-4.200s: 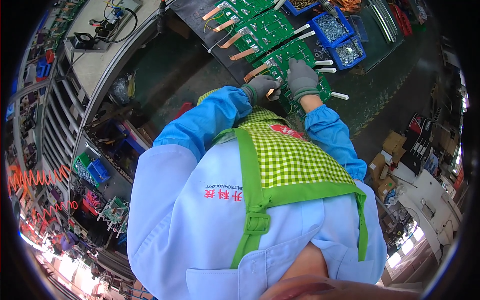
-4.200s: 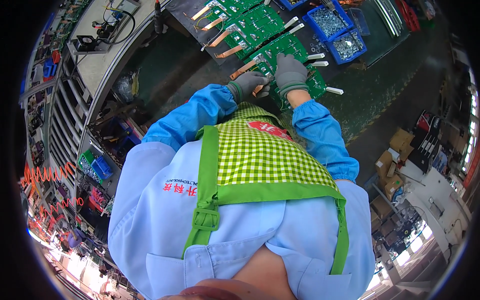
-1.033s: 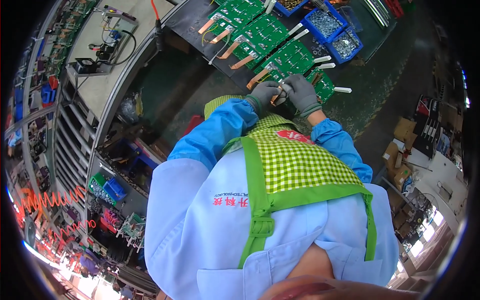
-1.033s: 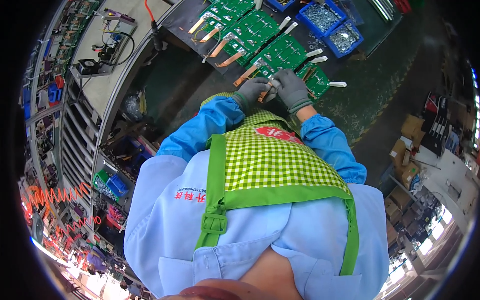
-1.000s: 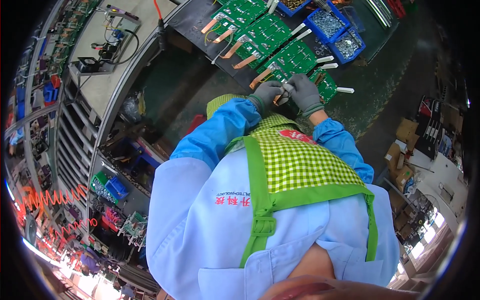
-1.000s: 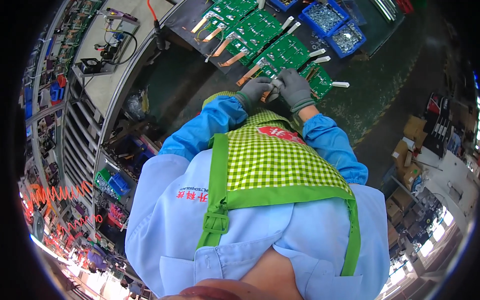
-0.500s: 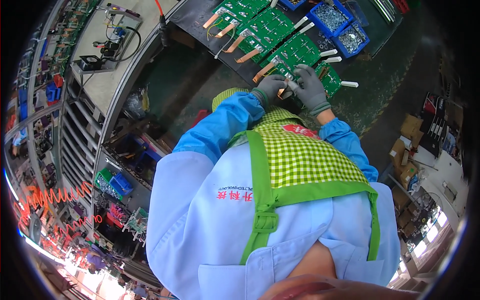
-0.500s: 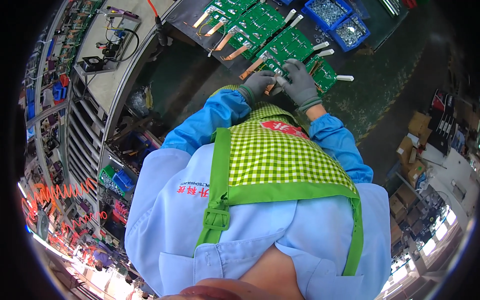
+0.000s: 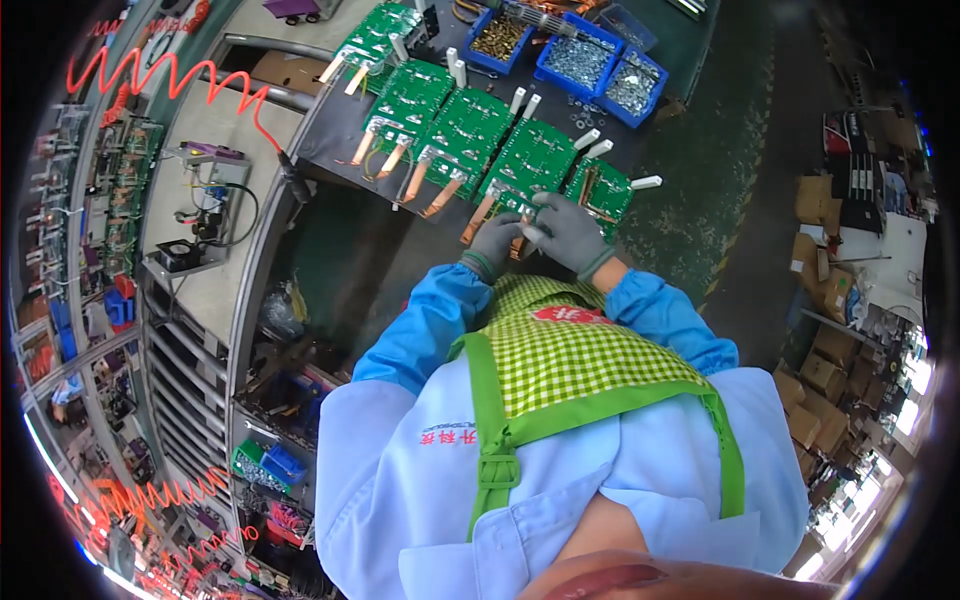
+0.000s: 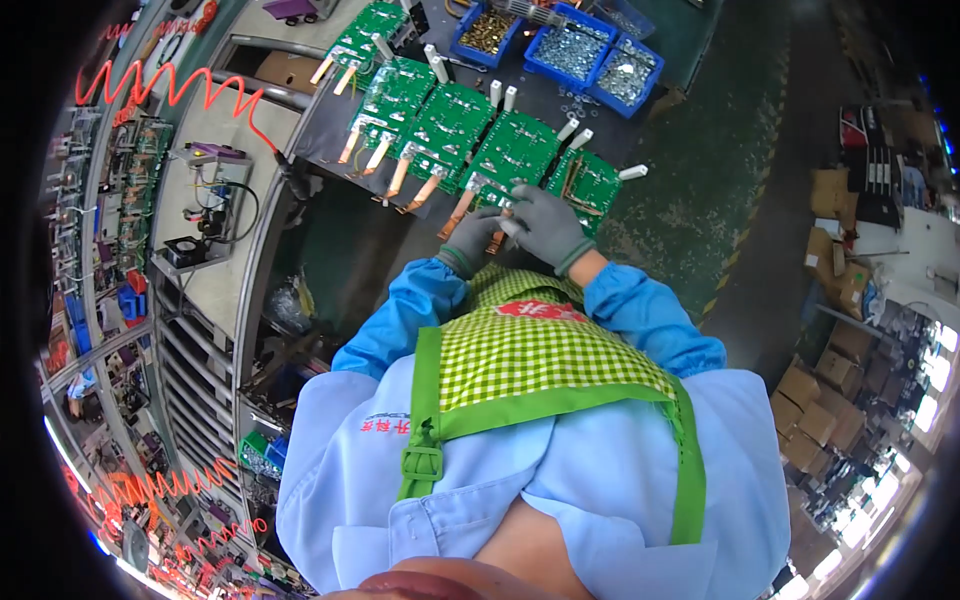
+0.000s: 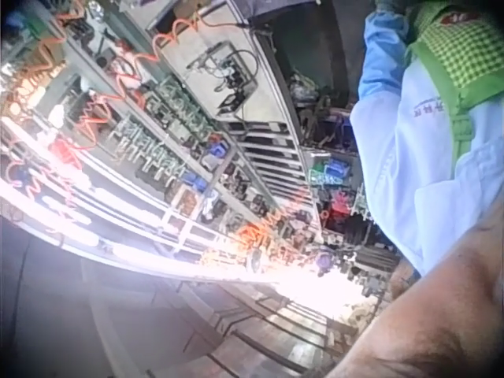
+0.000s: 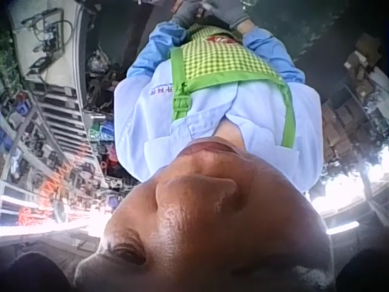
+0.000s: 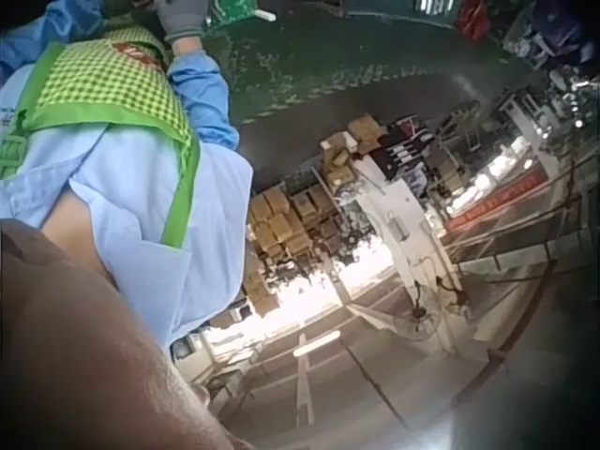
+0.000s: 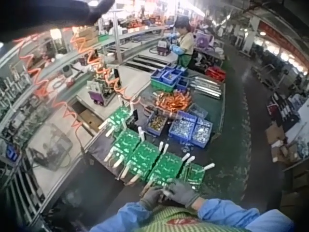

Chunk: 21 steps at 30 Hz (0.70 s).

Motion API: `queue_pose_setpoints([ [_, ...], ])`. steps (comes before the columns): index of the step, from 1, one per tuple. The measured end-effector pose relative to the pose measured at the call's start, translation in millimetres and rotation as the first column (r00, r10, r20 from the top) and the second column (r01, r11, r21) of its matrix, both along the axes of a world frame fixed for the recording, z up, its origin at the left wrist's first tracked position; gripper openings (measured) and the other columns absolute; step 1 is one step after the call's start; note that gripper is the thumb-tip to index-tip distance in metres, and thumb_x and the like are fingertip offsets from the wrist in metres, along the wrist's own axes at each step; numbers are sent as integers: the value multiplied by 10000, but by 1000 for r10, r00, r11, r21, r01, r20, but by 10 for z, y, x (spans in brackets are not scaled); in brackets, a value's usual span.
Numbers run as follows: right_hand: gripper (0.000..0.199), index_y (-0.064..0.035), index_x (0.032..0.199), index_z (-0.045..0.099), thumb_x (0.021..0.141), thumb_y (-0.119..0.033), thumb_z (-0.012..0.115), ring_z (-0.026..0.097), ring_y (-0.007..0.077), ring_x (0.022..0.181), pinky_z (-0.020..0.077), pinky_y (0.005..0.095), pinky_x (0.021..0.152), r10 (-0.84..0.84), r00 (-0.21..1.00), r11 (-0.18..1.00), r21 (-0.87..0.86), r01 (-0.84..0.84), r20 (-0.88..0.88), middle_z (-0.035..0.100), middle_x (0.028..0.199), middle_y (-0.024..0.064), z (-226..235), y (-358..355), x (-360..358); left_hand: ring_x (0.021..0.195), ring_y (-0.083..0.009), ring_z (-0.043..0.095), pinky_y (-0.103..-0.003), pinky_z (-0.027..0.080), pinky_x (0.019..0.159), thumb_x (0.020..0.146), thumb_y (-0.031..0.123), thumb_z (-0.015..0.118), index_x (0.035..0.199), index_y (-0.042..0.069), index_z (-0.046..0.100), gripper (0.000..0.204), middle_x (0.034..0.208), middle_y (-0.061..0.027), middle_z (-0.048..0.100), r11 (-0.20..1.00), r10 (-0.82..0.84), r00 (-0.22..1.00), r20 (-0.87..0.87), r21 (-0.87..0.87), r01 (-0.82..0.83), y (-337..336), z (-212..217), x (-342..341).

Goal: Assembling and inspecting green printed circuit boards using a screwdriver and small components on a factory workbench.

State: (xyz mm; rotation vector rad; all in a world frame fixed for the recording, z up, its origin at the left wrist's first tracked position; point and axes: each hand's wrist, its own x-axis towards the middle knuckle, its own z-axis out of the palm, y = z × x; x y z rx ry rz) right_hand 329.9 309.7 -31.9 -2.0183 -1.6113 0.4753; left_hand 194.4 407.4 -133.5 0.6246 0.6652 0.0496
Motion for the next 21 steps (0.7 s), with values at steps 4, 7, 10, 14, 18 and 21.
queue_pose_setpoints([
  [4,184,-52,788,624,753,-232,629,578,280,897,476,366,747,-10,997,998,60,15,-81,571,1033,107,507,-29,121,968,-186,555,-309,485,790,846,188,557,1097,-8,515,321,1093,-102,526,968,-168,984,54,200,155,89,325,-140],
  [7,144,-45,784,617,745,-183,631,586,284,862,478,363,728,-81,997,974,214,80,-3,589,991,109,859,-150,573,966,-209,554,-352,462,829,833,240,591,1174,24,489,416,1092,-90,542,956,-236,929,-285,105,275,179,746,-470],
  [10,122,-34,788,611,747,-147,634,594,277,830,478,357,702,-230,973,933,288,216,13,603,954,114,1045,-379,1117,958,-223,579,-357,458,837,843,288,583,1192,27,497,444,1081,-105,588,509,-387,828,-406,654,559,327,1021,-827],
  [14,110,-23,787,610,761,-127,634,600,251,816,477,329,665,-393,919,884,273,380,-8,609,935,121,958,-540,1624,916,-180,596,-313,465,815,858,248,579,1128,15,549,358,1008,-119,622,287,-285,880,-381,842,458,971,2051,-15],
  [18,107,-23,782,613,770,-128,630,602,235,804,477,314,651,-403,905,884,199,423,-133,607,940,118,936,-476,1868,862,-237,623,-326,484,755,825,232,562,1109,42,561,342,942,-144,636,-4,-114,967,-228,974,229,1758,1794,1411],
  [21,128,-18,789,610,770,-143,632,600,256,800,482,328,656,-395,909,893,175,414,-134,602,954,116,834,-461,2045,958,-327,589,-400,462,813,779,206,564,1113,12,544,387,1039,-183,605,-370,-10,744,-669,693,618,2351,1256,2406],
])
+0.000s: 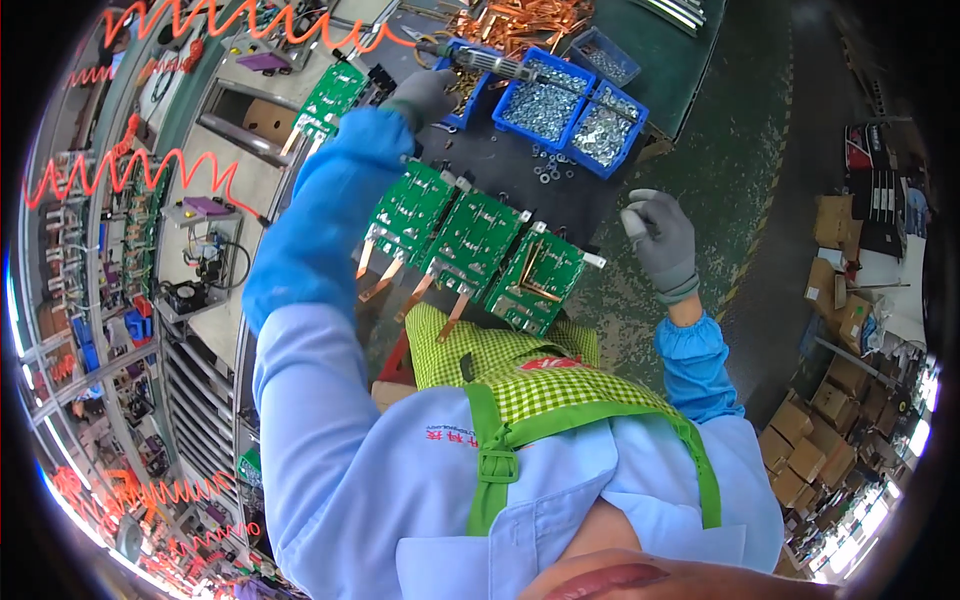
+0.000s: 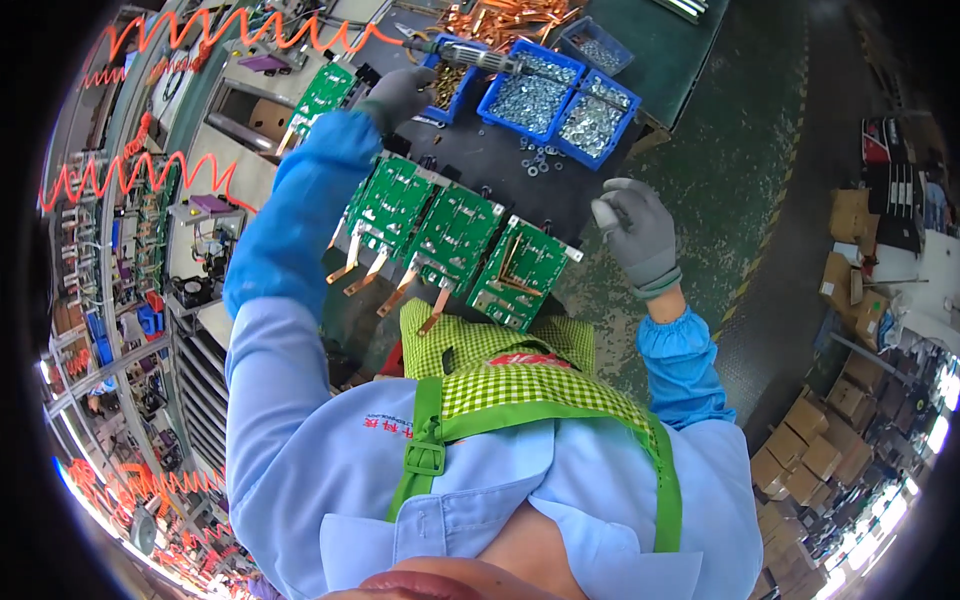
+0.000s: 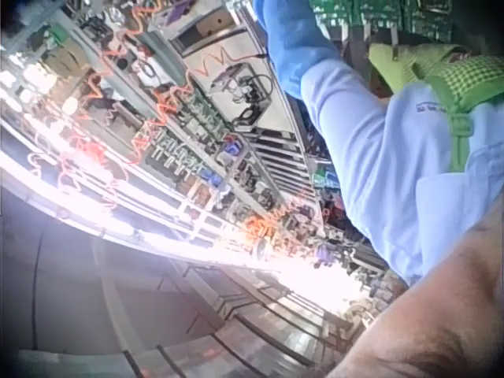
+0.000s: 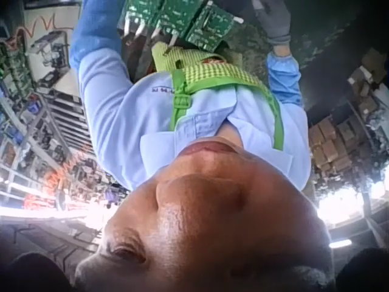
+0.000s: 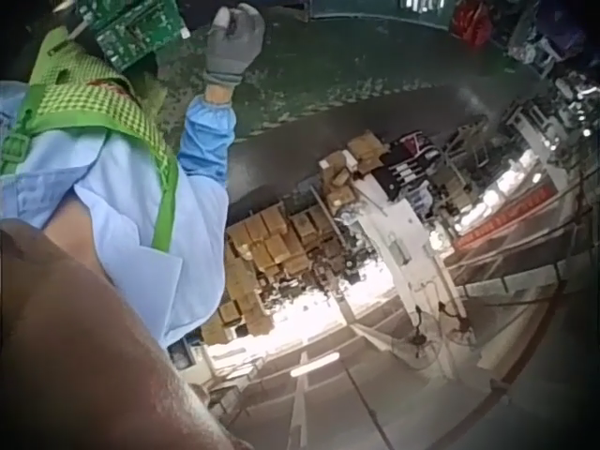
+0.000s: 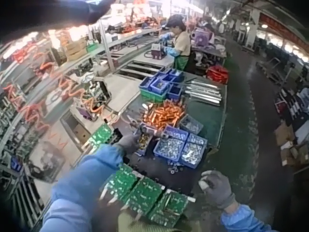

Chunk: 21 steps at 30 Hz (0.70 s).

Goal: Assembling and inspecting green printed circuit boards using a screwdriver and small components on a factory workbench.

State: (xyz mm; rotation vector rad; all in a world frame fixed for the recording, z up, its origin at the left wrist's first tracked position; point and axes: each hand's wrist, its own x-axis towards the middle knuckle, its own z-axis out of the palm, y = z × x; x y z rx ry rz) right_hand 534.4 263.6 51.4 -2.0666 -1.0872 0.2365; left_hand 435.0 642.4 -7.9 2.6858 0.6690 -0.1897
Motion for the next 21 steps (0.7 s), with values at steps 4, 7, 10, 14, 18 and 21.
queue_pose_setpoints([
  [4,151,-17,800,610,769,-163,630,595,279,800,485,340,677,-1,999,999,-54,3,35,601,951,119,-146,-126,348,963,-369,576,-423,455,825,741,168,572,1174,71,517,447,1027,-196,602,964,-158,888,-431,127,233,788,-1090,558],
  [7,154,-20,806,611,768,-169,628,593,279,809,481,341,694,-82,993,992,-107,73,-82,603,945,120,-314,-381,546,1004,-383,551,-429,444,857,713,125,568,1228,111,474,523,1069,-224,569,983,-33,901,-432,149,108,740,-1359,632],
  [10,148,-21,809,611,767,-162,627,589,282,819,480,347,701,-109,987,979,-183,86,-120,604,941,121,-554,-549,681,1105,-352,491,-422,425,912,711,93,546,1221,65,472,515,1177,-248,490,957,-26,939,-343,263,122,502,-1175,721],
  [14,146,-18,810,609,760,-153,634,589,285,833,481,347,716,-29,986,979,-206,-5,-161,604,942,121,-756,-506,706,993,-352,555,-417,454,860,727,145,570,1103,49,562,388,1072,-253,548,954,-49,890,-452,242,176,564,-1128,750],
  [18,148,-20,822,611,762,-153,635,590,285,850,481,349,730,5,974,978,-200,-51,-226,603,946,122,-869,-299,788,936,-338,596,-412,474,820,767,186,551,1047,63,608,312,964,-191,620,970,-109,828,-551,125,211,259,-814,520],
  [21,158,-23,835,612,771,-165,634,594,276,841,486,338,715,113,989,988,-95,-122,-91,600,946,124,-915,-276,736,939,-306,602,-416,470,818,774,266,582,998,58,633,310,1007,-182,614,890,-350,397,-849,-169,424,182,-1195,323],
])
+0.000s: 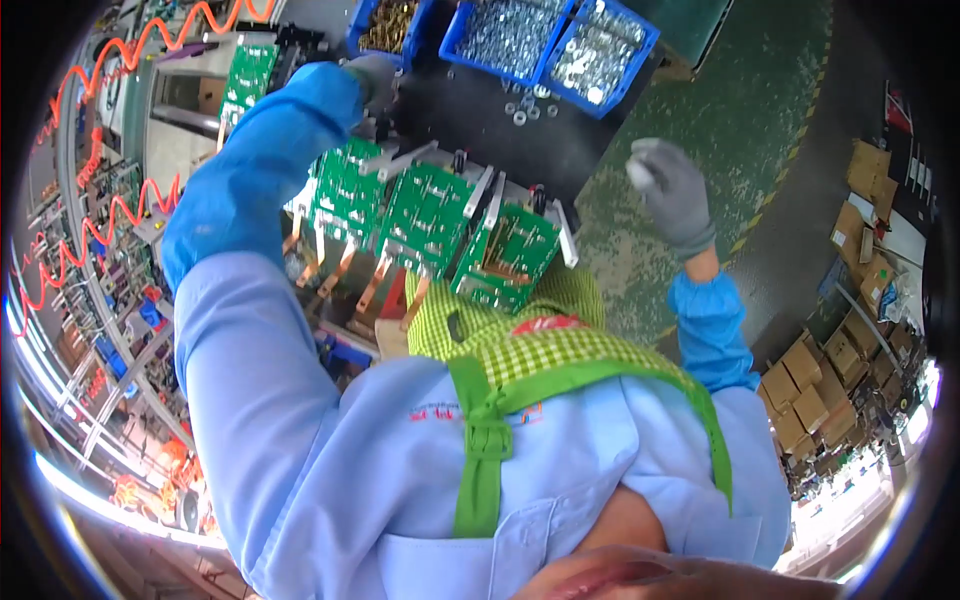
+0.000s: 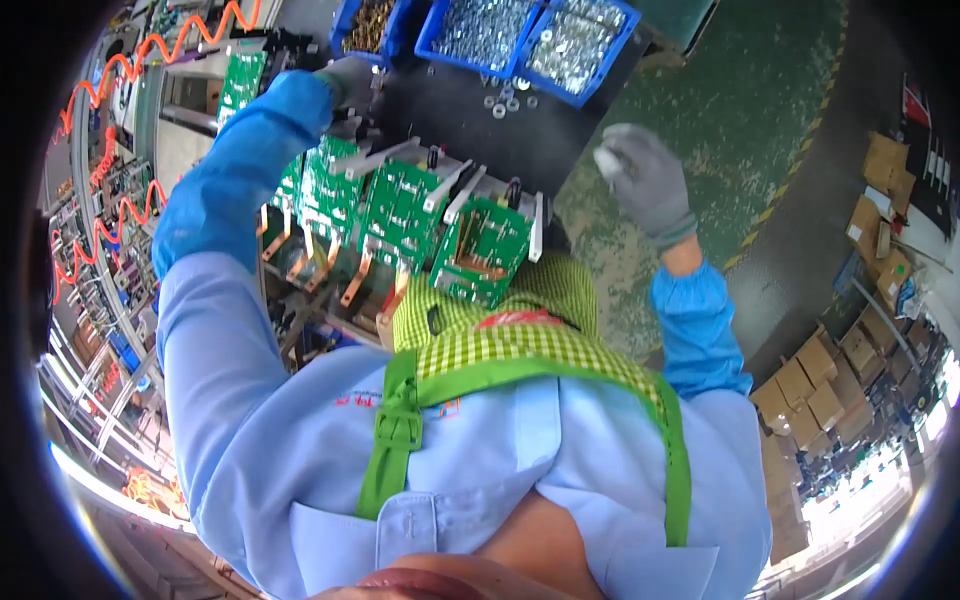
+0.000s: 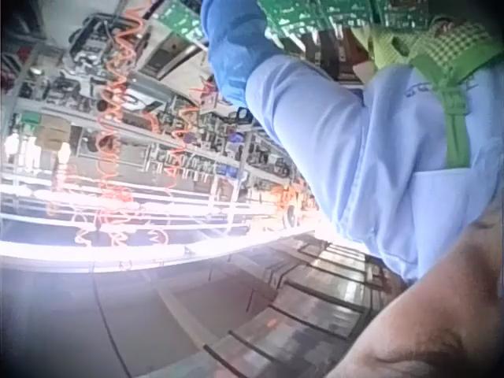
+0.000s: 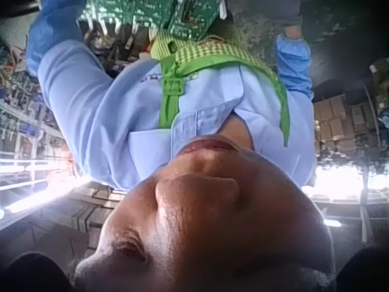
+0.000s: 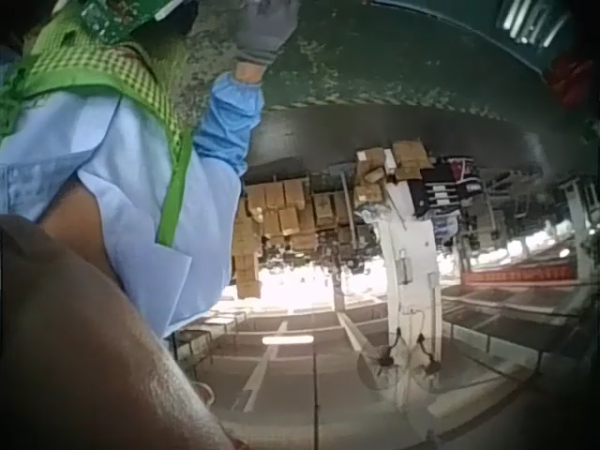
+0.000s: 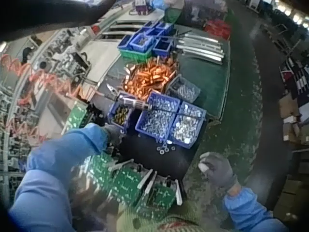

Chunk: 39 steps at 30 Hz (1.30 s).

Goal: Assembling and inspecting green printed circuit boards using a screwdriver and small components on a factory workbench.

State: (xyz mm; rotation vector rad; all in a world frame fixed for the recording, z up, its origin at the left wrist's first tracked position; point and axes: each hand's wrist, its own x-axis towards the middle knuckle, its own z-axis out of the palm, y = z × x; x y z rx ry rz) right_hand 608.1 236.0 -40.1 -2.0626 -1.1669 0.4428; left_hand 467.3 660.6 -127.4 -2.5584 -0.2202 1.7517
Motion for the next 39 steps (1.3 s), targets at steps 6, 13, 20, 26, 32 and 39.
queue_pose_setpoints([
  [6,172,-22,840,613,780,-181,635,604,251,798,496,316,670,94,989,996,14,-93,-115,597,942,108,99,474,127,969,-318,582,-406,462,826,744,375,659,1042,39,607,452,1016,-174,612,974,182,938,294,73,-212,-67,-496,-137],
  [13,132,-12,847,607,776,-122,621,601,227,780,485,305,666,136,986,991,-7,-137,-96,599,964,111,-25,505,48,906,-312,603,-403,477,795,774,294,623,1024,54,613,347,962,-159,630,993,97,968,233,39,-108,-205,-232,17],
  [20,169,-21,820,604,774,-182,625,592,280,842,479,345,714,110,988,993,-40,-115,-112,598,932,119,24,399,80,498,-109,486,-223,365,418,724,116,527,842,39,540,141,630,-29,507,85,980,196,-33,-820,-566,556,114,-173],
  [26,172,-17,817,601,771,-181,628,593,282,852,476,352,734,86,983,995,-37,-94,-163,600,936,118,25,341,-14,509,-120,479,-248,372,437,795,200,530,946,12,551,242,664,-37,513,328,944,216,247,-660,-676,635,93,-96],
  [32,169,-19,818,601,773,-180,628,592,284,859,475,353,741,96,985,992,-66,-106,-143,600,935,116,9,241,-97,984,-349,573,-451,455,840,792,248,562,1204,149,471,434,1047,-184,600,891,286,698,656,85,-446,229,179,198],
  [39,178,-18,820,600,775,-188,627,586,291,867,472,357,745,55,982,992,-98,-73,-179,595,938,124,-73,13,-172,953,-346,588,-467,482,772,822,127,469,1210,134,445,390,1022,-179,607,910,144,680,719,174,-377,439,-326,279],
])
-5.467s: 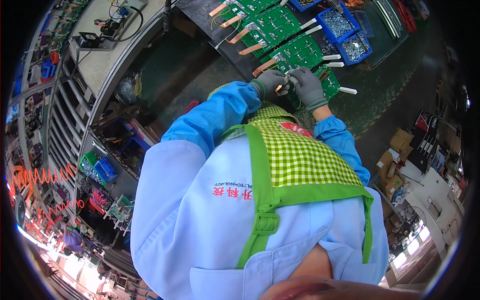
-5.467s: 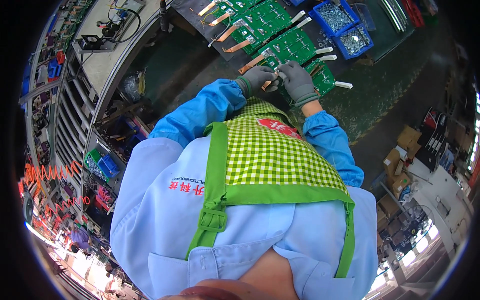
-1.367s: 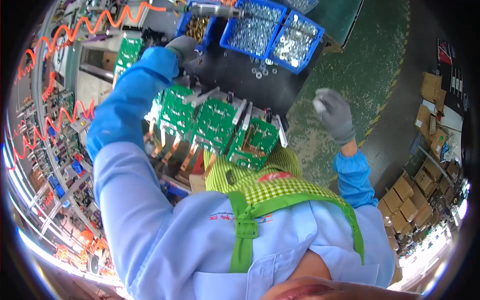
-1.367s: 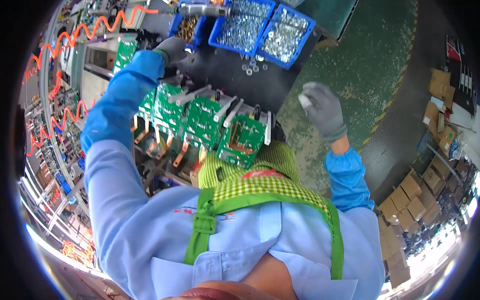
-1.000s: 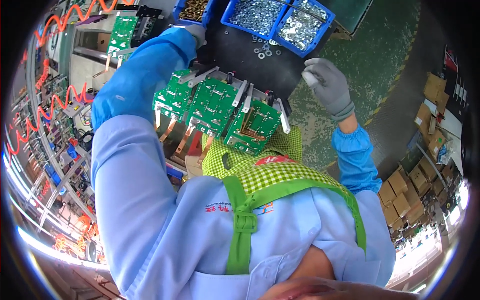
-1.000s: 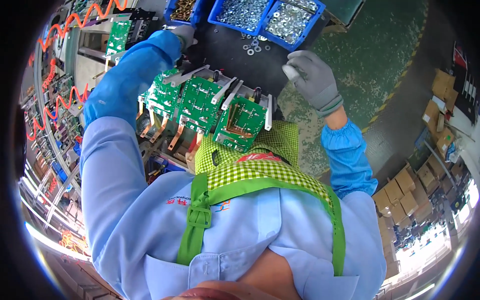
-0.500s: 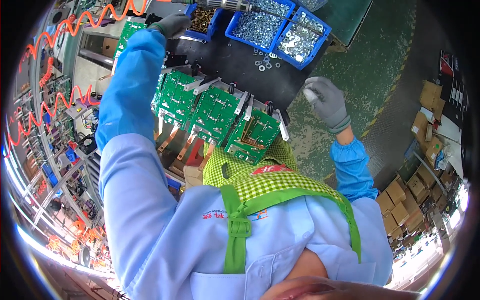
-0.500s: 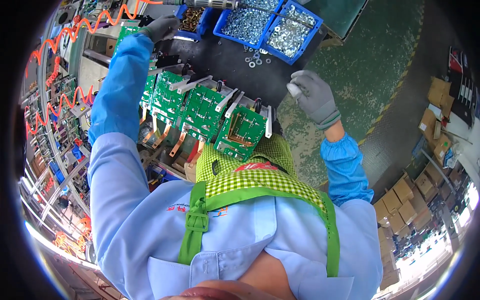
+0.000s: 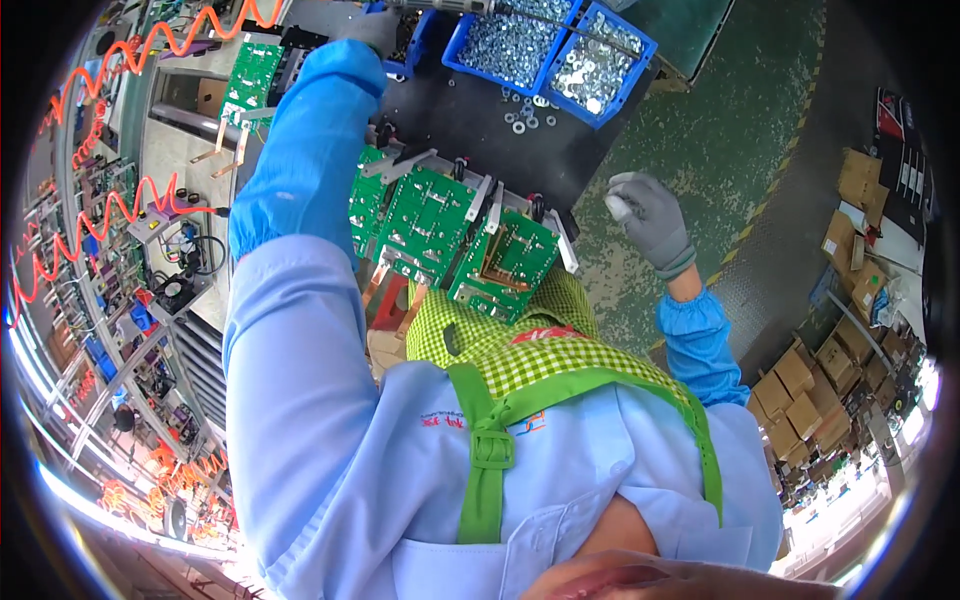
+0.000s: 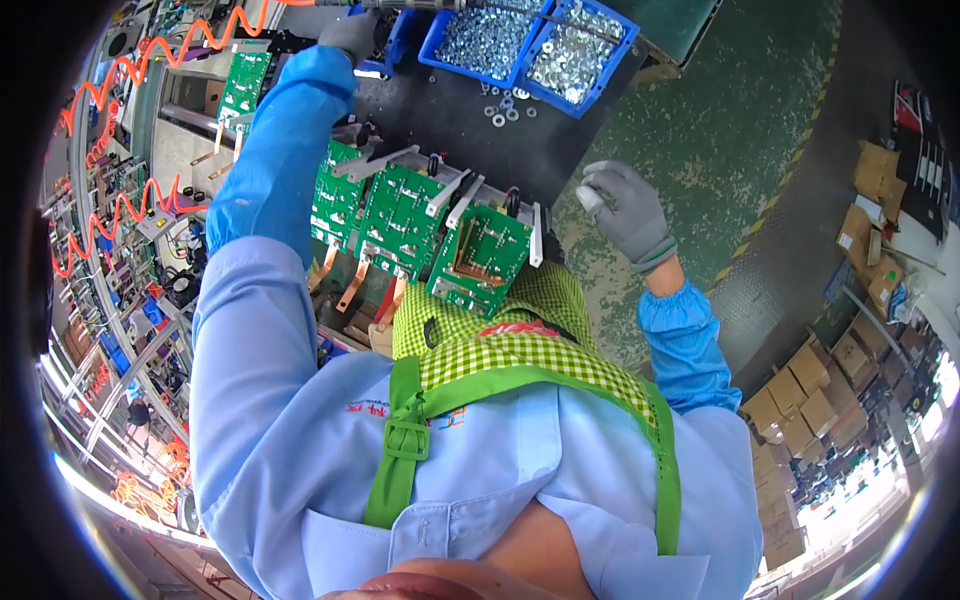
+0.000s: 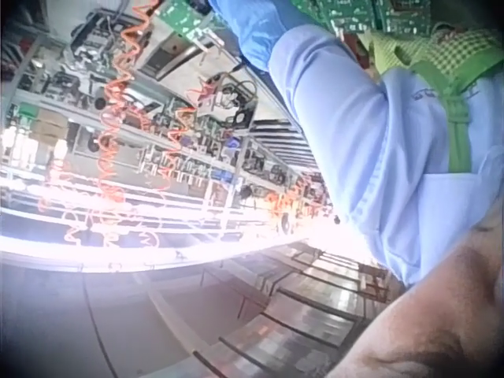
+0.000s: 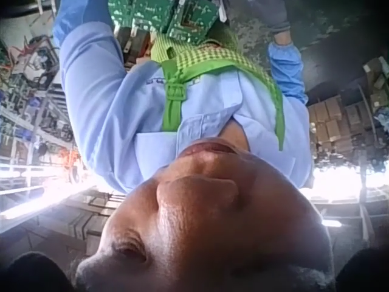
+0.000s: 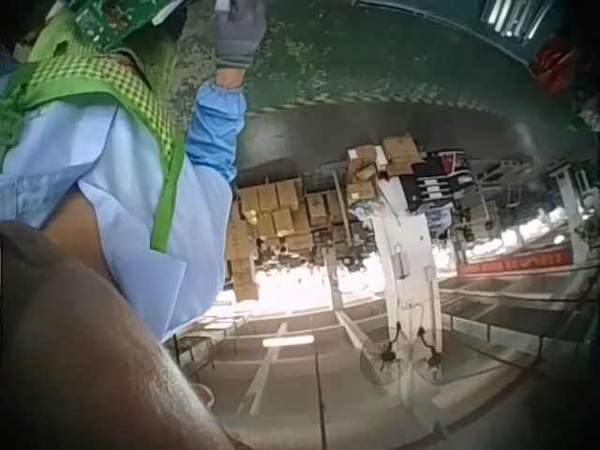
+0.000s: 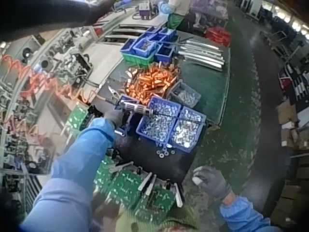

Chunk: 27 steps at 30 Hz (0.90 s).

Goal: Assembling and inspecting green printed circuit boards using a screwdriver and small components on a factory workbench.

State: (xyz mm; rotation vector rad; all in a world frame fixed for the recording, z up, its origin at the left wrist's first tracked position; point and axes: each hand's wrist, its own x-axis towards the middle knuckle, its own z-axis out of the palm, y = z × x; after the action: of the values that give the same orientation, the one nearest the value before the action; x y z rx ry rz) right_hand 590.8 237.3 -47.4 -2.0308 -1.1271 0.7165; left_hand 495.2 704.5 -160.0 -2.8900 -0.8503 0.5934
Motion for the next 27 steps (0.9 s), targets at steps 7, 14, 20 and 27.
queue_pose_setpoints([
  [7,191,-13,852,598,769,-182,631,586,289,854,472,354,744,33,999,999,21,-33,2,594,944,126,123,-10,-49,775,-307,637,-433,496,653,825,229,504,1073,123,542,273,869,-148,643,962,139,989,40,-242,-126,-168,440,13],
  [14,203,-52,933,592,742,-102,637,615,214,764,495,314,655,182,971,977,138,-161,-153,588,937,110,990,163,-557,746,-349,605,-442,465,637,829,197,492,1006,67,526,222,804,-196,606,757,98,754,650,-541,368,104,735,-446],
  [20,275,-81,1016,543,779,-200,615,588,229,667,471,346,587,425,905,905,12,-425,-4,570,880,106,538,137,-1248,589,-152,577,-298,459,500,858,267,526,958,73,536,218,718,-56,575,613,734,448,511,-782,-112,-412,1674,-378],
  [27,251,-109,1035,539,808,-214,565,577,302,757,471,387,631,224,939,974,-79,-211,261,557,932,118,213,371,-1562,588,-77,550,-175,460,514,873,261,527,939,94,533,180,774,-4,555,-87,896,431,107,-910,406,-1290,2312,-1420],
])
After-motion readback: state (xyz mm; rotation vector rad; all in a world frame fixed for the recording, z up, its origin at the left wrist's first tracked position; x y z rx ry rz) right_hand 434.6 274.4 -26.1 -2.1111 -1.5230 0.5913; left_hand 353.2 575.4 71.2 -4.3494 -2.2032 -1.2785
